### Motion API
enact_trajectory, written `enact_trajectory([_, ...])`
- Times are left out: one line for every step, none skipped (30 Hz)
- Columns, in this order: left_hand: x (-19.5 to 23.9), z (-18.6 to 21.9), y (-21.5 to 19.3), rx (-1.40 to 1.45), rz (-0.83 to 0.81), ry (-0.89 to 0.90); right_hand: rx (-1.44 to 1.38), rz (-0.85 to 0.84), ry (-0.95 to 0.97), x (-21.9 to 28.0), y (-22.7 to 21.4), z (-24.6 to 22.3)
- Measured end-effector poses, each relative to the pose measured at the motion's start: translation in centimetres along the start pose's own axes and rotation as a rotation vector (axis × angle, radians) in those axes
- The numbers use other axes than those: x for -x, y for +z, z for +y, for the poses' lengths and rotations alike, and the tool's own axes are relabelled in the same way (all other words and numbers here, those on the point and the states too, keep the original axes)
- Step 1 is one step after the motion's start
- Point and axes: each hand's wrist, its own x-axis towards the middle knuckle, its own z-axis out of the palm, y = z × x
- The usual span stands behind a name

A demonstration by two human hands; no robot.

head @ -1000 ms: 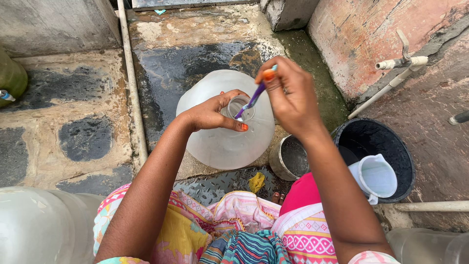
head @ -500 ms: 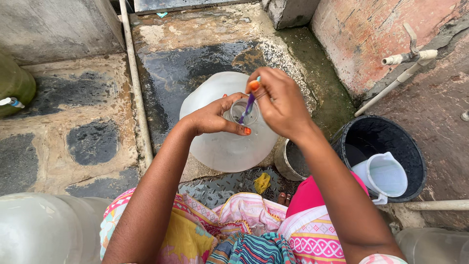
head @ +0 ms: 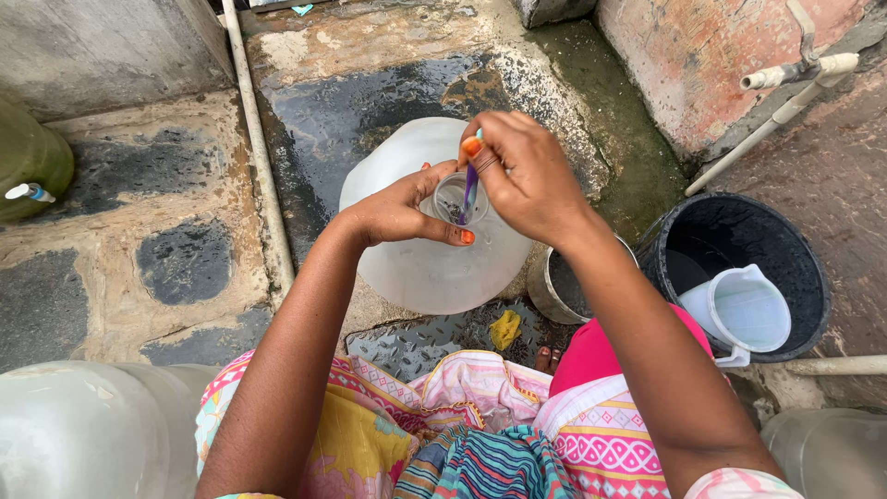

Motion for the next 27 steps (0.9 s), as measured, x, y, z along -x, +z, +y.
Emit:
enact_trajectory([0.2, -0.2, -0.1, 0.004, -0.007, -0.048, -0.04, 0.039, -0.022, 0.0, -1.2, -0.6])
enact_trajectory([0.2, -0.4, -0.1, 0.041, -0.022, -0.05, -0.115, 0.073, 0.01, 0.5, -2.6, -1.4])
enact_trajectory([0.2, -0.5, -0.2, 0.076, -0.035, -0.05, -0.189, 0.106, 0.04, 0.9, -4.0, -2.2])
enact_trajectory([0.3, -0.5, -0.2, 0.112, -0.048, -0.05, -0.188, 0.123, -0.011, 1.4, -5.0, -2.9])
enact_trajectory([0.3, -0.4, -0.3, 0.109, -0.047, -0.033, -0.186, 0.142, -0.065, 1.6, -5.7, -3.4])
enact_trajectory([0.2, -0.3, -0.3, 0.106, -0.047, -0.016, -0.172, 0.14, -0.072, 1.3, -5.5, -3.5])
enact_trajectory([0.2, -0.1, -0.3, 0.103, -0.046, 0.002, -0.158, 0.139, -0.081, 1.6, -5.5, -3.4])
enact_trajectory([0.2, 0.1, -0.2, 0.083, -0.03, -0.011, -0.132, 0.118, -0.042, 1.1, -4.3, -3.0])
enact_trajectory([0.3, 0.1, -0.1, 0.063, -0.014, -0.023, -0.106, 0.098, -0.005, 0.6, -2.8, -2.3])
enact_trajectory([0.4, 0.0, 0.1, 0.042, 0.002, -0.035, -0.054, 0.055, -0.022, 0.2, -1.3, -1.6])
enact_trajectory([0.3, -0.3, 0.2, 0.029, 0.011, -0.038, 0.002, 0.013, -0.04, -0.1, 0.2, -0.8])
enact_trajectory([0.4, -0.8, 0.3, 0.016, 0.019, -0.041, 0.023, -0.012, -0.064, 0.0, 1.6, -0.1])
enact_trajectory([0.2, -1.2, 0.3, 0.001, 0.029, -0.041, 0.046, -0.036, -0.089, 0.0, 2.5, 0.5])
enact_trajectory([0.2, -1.5, 0.3, 0.001, 0.043, -0.039, 0.037, -0.027, -0.095, 0.2, 3.0, 1.0])
enact_trajectory([0.4, -1.4, 0.1, -0.003, 0.061, -0.035, 0.03, -0.018, -0.107, 0.4, 3.4, 1.2])
enact_trajectory([0.8, -0.7, 0.1, -0.008, 0.08, -0.031, 0.023, -0.009, -0.12, 0.5, 3.5, 1.3])
enact_trajectory([1.3, 0.7, 0.0, -0.251, 0.157, -0.037, 0.032, -0.019, -0.13, 0.5, 3.6, 1.1])
enact_trajectory([1.9, 3.0, 0.1, -0.494, 0.235, -0.041, 0.04, -0.029, -0.139, 0.5, 3.6, 0.9])
enact_trajectory([2.9, 6.0, 0.7, -0.734, 0.303, -0.047, 0.046, -0.039, -0.138, 0.6, 3.7, 0.6])
enact_trajectory([4.0, 9.4, 1.6, -0.925, 0.372, 0.003, 0.054, 0.075, -0.273, 0.6, 3.8, 0.3])
enact_trajectory([5.3, 13.1, 2.9, -1.106, 0.443, 0.055, 0.065, 0.181, -0.405, 0.6, 3.9, 0.1])
enact_trajectory([6.7, 16.5, 4.3, -1.164, 0.441, 0.251, 0.075, 0.287, -0.539, 0.7, 4.0, -0.1])
enact_trajectory([8.0, 19.4, 5.6, -1.164, 0.421, 0.442, 0.095, 0.171, -0.426, 0.7, 4.0, -0.1])
enact_trajectory([9.2, 21.5, 6.9, -1.143, 0.373, 0.616, 0.114, 0.056, -0.312, 0.6, 4.0, -0.1])
enact_trajectory([10.4, 23.0, 8.3, -1.114, 0.312, 0.735, 0.127, -0.064, -0.2, 0.6, 4.2, -0.2])
enact_trajectory([10.3, 22.8, 8.4, -1.085, 0.258, 0.8, 0.142, -0.06, -0.212, 0.6, 4.4, -0.1])
enact_trajectory([10.2, 22.0, 8.5, -1.054, 0.201, 0.856, 0.155, -0.055, -0.221, 0.8, 4.7, -0.1])
